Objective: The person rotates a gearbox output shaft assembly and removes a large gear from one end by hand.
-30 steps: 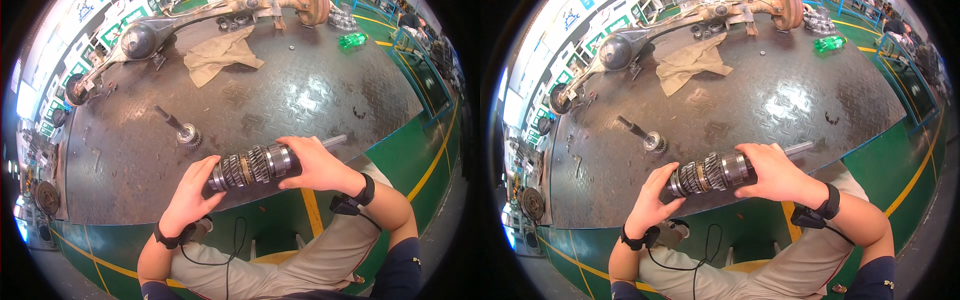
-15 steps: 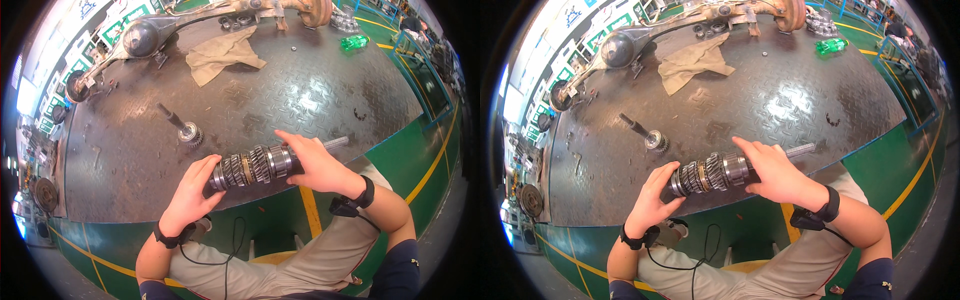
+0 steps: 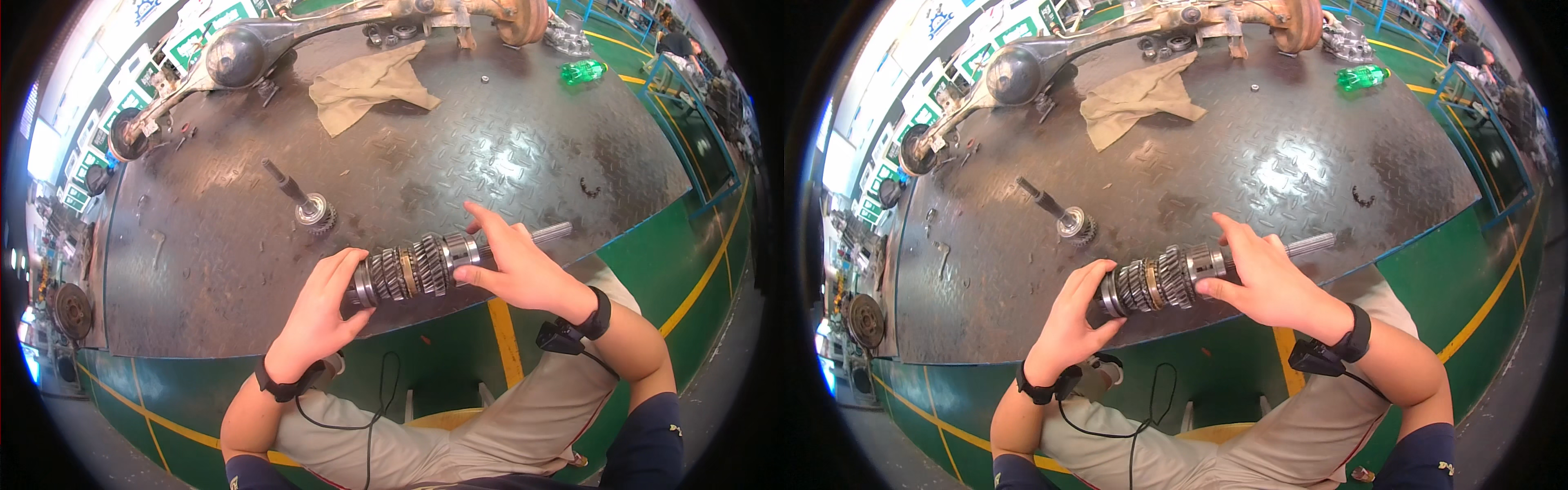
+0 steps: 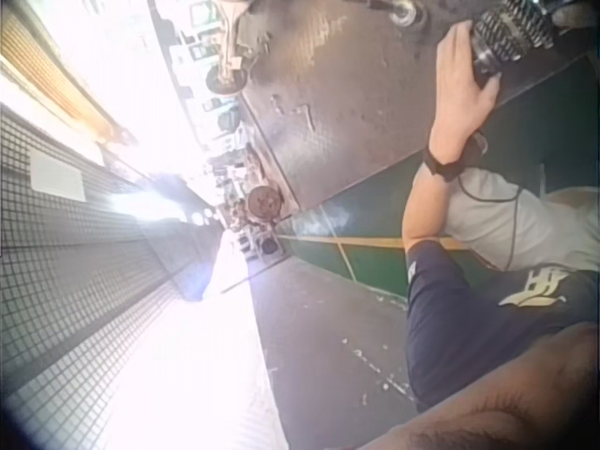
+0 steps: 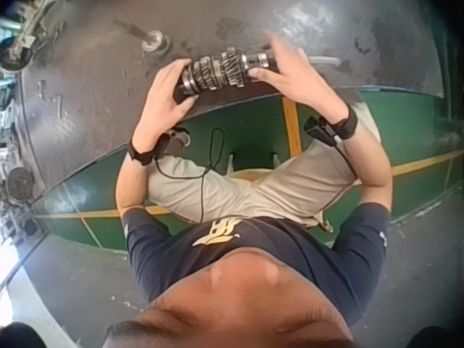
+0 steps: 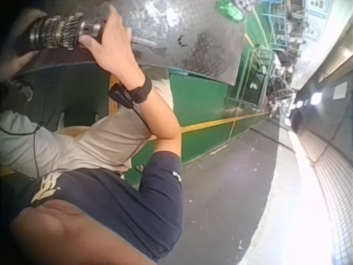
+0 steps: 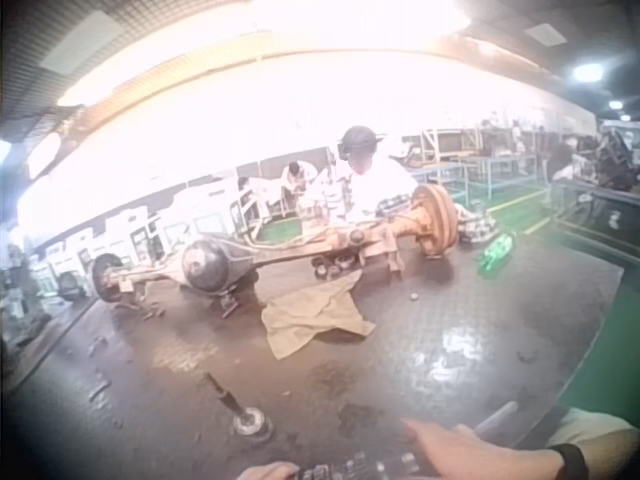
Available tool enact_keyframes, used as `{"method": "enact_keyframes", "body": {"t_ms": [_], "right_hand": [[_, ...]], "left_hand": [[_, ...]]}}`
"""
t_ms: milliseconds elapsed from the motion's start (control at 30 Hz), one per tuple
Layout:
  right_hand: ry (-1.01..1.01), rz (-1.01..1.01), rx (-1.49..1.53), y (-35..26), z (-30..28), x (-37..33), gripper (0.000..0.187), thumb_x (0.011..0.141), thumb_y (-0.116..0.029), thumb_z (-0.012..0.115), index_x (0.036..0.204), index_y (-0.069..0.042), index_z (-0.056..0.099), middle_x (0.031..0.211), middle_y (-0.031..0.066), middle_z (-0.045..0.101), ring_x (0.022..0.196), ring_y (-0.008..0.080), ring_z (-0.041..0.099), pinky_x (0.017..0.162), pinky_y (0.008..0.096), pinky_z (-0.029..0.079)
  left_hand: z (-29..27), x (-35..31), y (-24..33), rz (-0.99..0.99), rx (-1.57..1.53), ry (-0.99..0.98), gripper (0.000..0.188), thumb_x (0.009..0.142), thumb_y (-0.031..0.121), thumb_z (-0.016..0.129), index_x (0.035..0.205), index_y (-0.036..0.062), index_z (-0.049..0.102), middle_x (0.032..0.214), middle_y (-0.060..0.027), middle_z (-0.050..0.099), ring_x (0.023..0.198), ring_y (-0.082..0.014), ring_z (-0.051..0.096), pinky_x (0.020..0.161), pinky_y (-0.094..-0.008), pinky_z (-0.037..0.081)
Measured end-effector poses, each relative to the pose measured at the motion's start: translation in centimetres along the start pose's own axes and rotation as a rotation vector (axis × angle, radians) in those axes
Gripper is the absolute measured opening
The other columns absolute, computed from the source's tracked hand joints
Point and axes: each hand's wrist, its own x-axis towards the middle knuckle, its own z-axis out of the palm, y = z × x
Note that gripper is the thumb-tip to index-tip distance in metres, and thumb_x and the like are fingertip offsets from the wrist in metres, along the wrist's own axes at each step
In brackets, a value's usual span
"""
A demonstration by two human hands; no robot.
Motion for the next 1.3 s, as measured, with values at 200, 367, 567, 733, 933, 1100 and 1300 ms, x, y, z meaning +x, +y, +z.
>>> {"method": "enact_keyframes", "body": {"t_ms": [200, 367, 567, 733, 933, 1100, 1300], "right_hand": [[-0.028, -0.028, -0.067, -0.2, 0.0, 0.1, 0.096, 0.092, -0.035, 0.085, 0.166, -0.004, 0.031, 0.142, 0.0228, 0.057, 0.129, 0.0393, 0.057, 0.115, 0.049, 0.038], [-0.035, 0.057, 0.075, -0.1, -0.7, 0.2, 0.092, 0.095, -0.031, 0.083, 0.169, -0.011, 0.03, 0.145, 0.0186, 0.055, 0.123, 0.0365, 0.055, 0.108, 0.0471, 0.046], [-0.006, 0.099, 0.102, 0.0, -0.2, 0.5, 0.091, 0.097, -0.024, 0.082, 0.169, -0.012, 0.029, 0.144, 0.0173, 0.053, 0.118, 0.0298, 0.056, 0.104, 0.0438, 0.05], [-0.051, 0.027, 0.107, 0.1, -1.0, -0.5, 0.091, 0.096, -0.033, 0.081, 0.167, -0.007, 0.03, 0.146, 0.0262, 0.054, 0.131, 0.0454, 0.054, 0.112, 0.0511, 0.045], [-0.059, 0.045, 0.115, -0.1, -1.2, -0.3, 0.098, 0.091, -0.026, 0.086, 0.167, -0.006, 0.028, 0.145, 0.0264, 0.053, 0.128, 0.0456, 0.056, 0.111, 0.0513, 0.046], [-0.032, 0.055, 0.115, 0.0, -0.8, -0.1, 0.099, 0.09, -0.027, 0.086, 0.167, -0.006, 0.027, 0.144, 0.0269, 0.053, 0.125, 0.0456, 0.057, 0.109, 0.0511, 0.047], [-0.051, 0.017, 0.19, -0.8, -1.0, -0.8, 0.101, 0.091, -0.027, 0.086, 0.168, -0.006, 0.025, 0.138, 0.0253, 0.056, 0.123, 0.0446, 0.058, 0.106, 0.0508, 0.048]], "left_hand": [[-0.1, -0.1, 0.0, -0.03, -0.008, -0.031, 0.077, 0.074, 0.002, 0.086, 0.144, 0.0, 0.055, 0.144, -0.0229, 0.057, 0.134, -0.043, 0.056, 0.114, -0.0468, 0.047], [-0.1, 0.1, 0.2, -0.041, -0.004, -0.051, 0.08, 0.073, 0.002, 0.086, 0.145, 0.0008, 0.053, 0.145, -0.0235, 0.055, 0.135, -0.0444, 0.055, 0.114, -0.0472, 0.047], [0.0, -0.2, 0.1, -0.078, 0.008, -0.053, 0.08, 0.072, 0.002, 0.087, 0.144, 0.0011, 0.053, 0.145, -0.0226, 0.056, 0.137, -0.0419, 0.056, 0.117, -0.046, 0.046], [0.3, -0.1, -0.2, -0.073, -0.022, -0.051, 0.079, 0.072, 0.001, 0.088, 0.144, 0.0011, 0.052, 0.144, -0.0223, 0.056, 0.137, -0.0412, 0.056, 0.117, -0.0452, 0.046], [0.4, -0.3, -0.2, -0.063, -0.024, -0.036, 0.08, 0.072, 0.0, 0.088, 0.143, 0.0018, 0.053, 0.146, -0.0221, 0.055, 0.136, -0.0404, 0.057, 0.116, -0.0445, 0.046], [0.5, -0.1, 0.0, -0.045, -0.023, -0.038, 0.079, 0.071, -0.001, 0.089, 0.142, 0.0011, 0.052, 0.145, -0.0219, 0.055, 0.134, -0.0408, 0.058, 0.115, -0.0445, 0.048], [0.7, -0.4, 0.0, -0.036, -0.02, -0.017, 0.079, 0.07, -0.002, 0.089, 0.139, 0.0006, 0.052, 0.143, -0.0215, 0.056, 0.13, -0.041, 0.06, 0.112, -0.0445, 0.049]]}}
